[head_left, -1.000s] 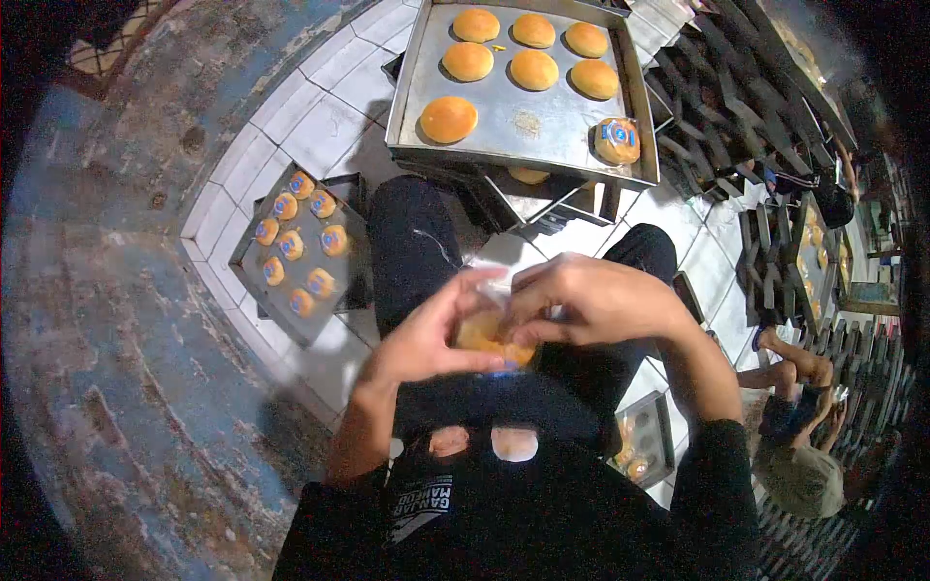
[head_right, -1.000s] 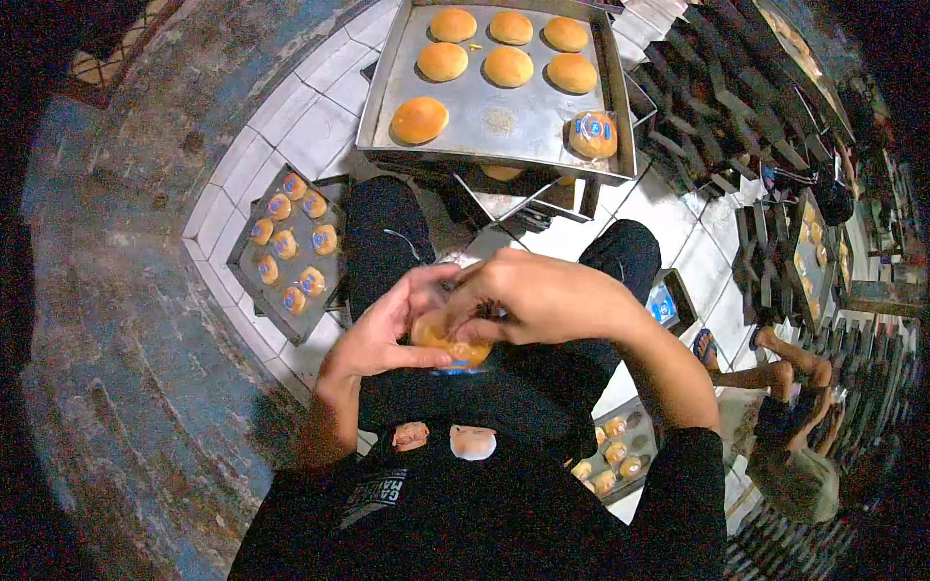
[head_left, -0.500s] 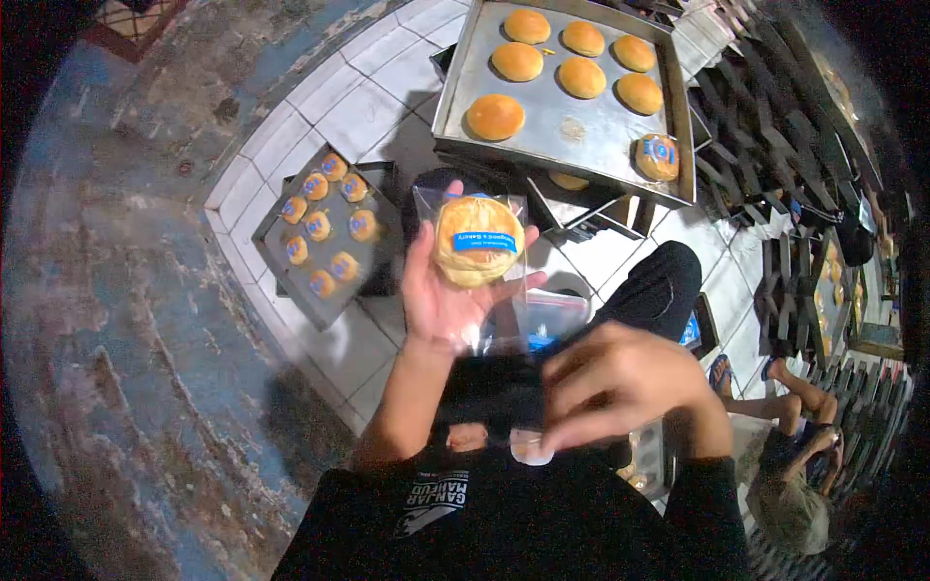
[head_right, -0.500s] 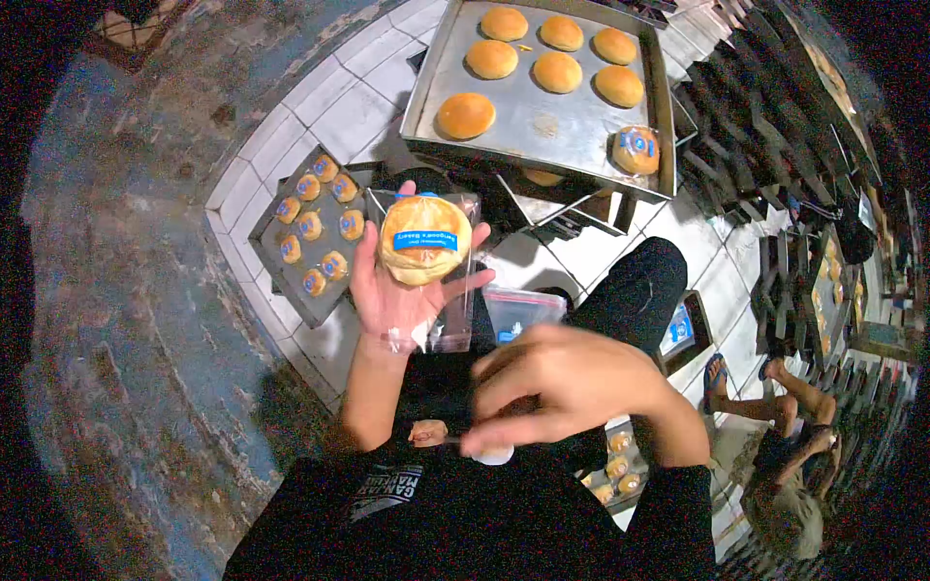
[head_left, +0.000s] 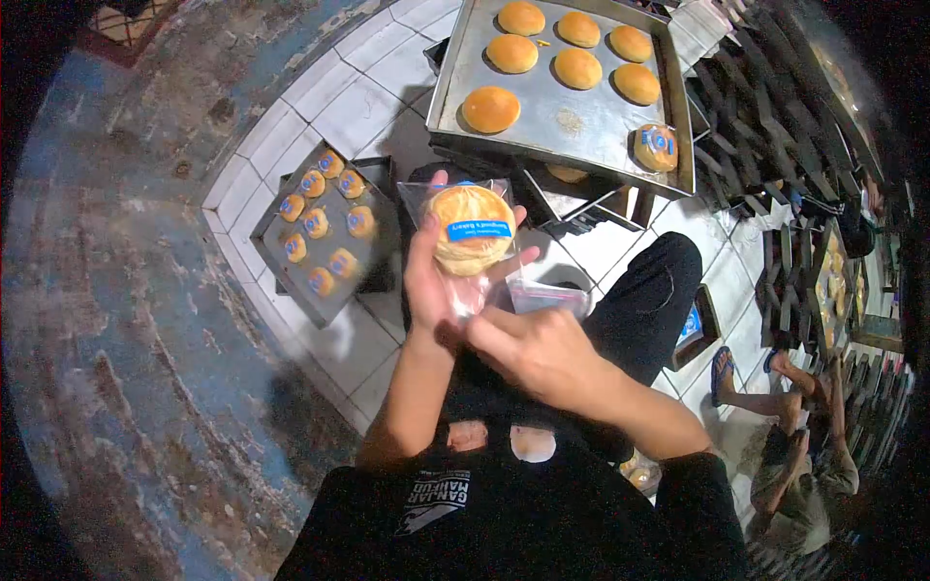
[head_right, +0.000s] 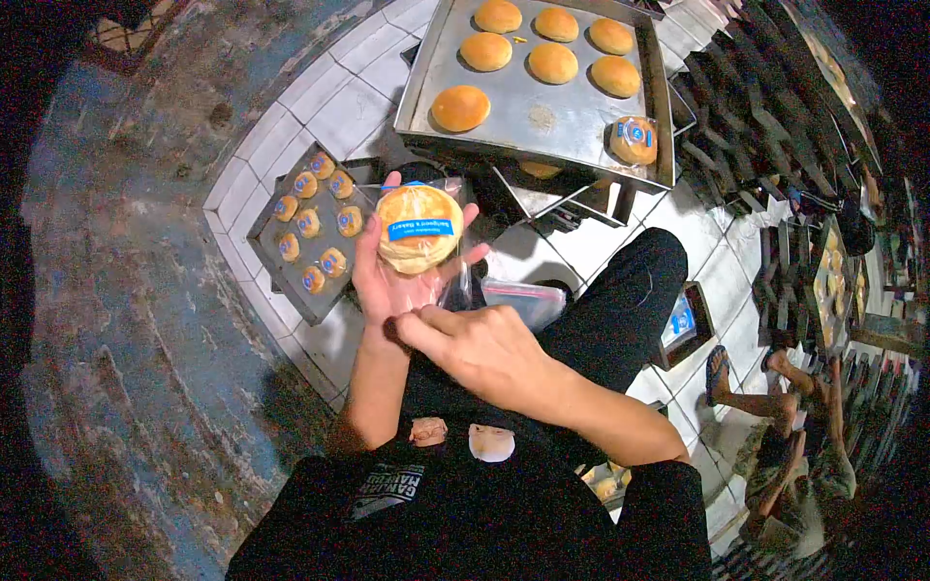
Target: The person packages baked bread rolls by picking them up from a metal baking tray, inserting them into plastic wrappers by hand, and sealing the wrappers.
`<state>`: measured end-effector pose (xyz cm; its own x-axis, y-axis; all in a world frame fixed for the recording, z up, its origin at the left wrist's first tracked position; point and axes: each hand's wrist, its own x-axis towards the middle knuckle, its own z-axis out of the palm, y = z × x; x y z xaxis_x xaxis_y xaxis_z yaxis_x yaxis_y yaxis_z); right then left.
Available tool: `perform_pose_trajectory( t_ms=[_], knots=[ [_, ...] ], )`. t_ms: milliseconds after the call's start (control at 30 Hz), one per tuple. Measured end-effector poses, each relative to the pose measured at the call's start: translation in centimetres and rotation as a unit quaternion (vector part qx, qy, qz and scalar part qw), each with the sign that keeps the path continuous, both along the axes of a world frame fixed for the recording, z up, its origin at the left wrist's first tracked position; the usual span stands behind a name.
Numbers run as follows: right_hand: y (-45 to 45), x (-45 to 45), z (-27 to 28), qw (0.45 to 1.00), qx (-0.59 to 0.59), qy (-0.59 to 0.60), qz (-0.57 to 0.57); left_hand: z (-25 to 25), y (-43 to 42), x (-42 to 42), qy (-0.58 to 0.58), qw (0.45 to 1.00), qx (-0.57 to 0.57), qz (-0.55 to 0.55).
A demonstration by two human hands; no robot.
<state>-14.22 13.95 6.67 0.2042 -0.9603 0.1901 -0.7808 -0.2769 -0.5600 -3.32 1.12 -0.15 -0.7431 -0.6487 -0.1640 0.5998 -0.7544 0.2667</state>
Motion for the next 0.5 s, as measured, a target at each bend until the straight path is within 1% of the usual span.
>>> perform_pose_trajectory(
  t_ms=[33, 67, 100, 133, 200, 233, 267, 333, 367, 400, 433, 467, 500],
  knots=[
    [0.0, -0.3, 0.0, 1.000, 0.000, 0.000, 0.000, -0.1, -0.1, 0.1, -0.016, 1.000, -0.013, 0.004],
    [0.1, -1.0, 0.1, 0.981, 0.076, -0.153, 0.091, -0.1, -0.2, 0.3, -0.032, 0.999, -0.026, 0.010],
    [0.2, -1.6, 0.3, 0.924, 0.149, -0.302, 0.181, 0.0, -0.3, 0.6, -0.057, 0.998, -0.036, 0.017],
    [0.3, -2.3, 1.0, 0.865, 0.232, -0.369, 0.249, -0.2, -0.8, 1.1, -0.059, 0.997, -0.035, 0.021],
    [0.9, -4.1, 2.4, 0.890, 0.175, -0.382, 0.179, -0.7, -2.1, 2.6, -0.030, 0.999, 0.012, 0.042],
    [0.8, -4.7, 2.3, 0.921, 0.134, -0.362, 0.054, -0.8, -2.4, 3.3, -0.009, 0.999, 0.007, 0.043],
    [-0.1, -4.7, 1.6, 0.982, -0.005, -0.174, -0.073, -1.0, -2.6, 3.9, -0.008, 0.999, 0.006, 0.046],
    [-3.2, -2.9, 0.3, 0.984, -0.104, -0.099, -0.110, -1.2, -2.4, 4.7, 0.106, 0.990, 0.094, 0.017],
    [-4.6, -2.2, -1.3, 0.983, -0.123, -0.099, -0.091, 0.8, -1.4, 4.2, -0.012, 0.999, 0.039, 0.030],
    [-5.4, -1.7, -2.4, 0.982, -0.142, -0.100, -0.071, 0.7, -0.9, 4.8, -0.014, 0.999, 0.039, 0.028],
    [-5.7, -1.6, -1.8, 0.979, -0.146, -0.134, -0.056, 0.5, -0.6, 5.6, -0.003, 0.999, 0.043, 0.006],
    [-6.0, -1.8, -1.7, 0.978, -0.148, -0.135, -0.054, 0.3, -0.2, 6.4, 0.009, 0.999, 0.047, -0.012],
    [-6.1, -2.1, -1.6, 0.963, -0.152, -0.220, -0.038, -0.2, 0.6, 7.2, -0.083, 0.990, -0.112, 0.033]
  ],
)
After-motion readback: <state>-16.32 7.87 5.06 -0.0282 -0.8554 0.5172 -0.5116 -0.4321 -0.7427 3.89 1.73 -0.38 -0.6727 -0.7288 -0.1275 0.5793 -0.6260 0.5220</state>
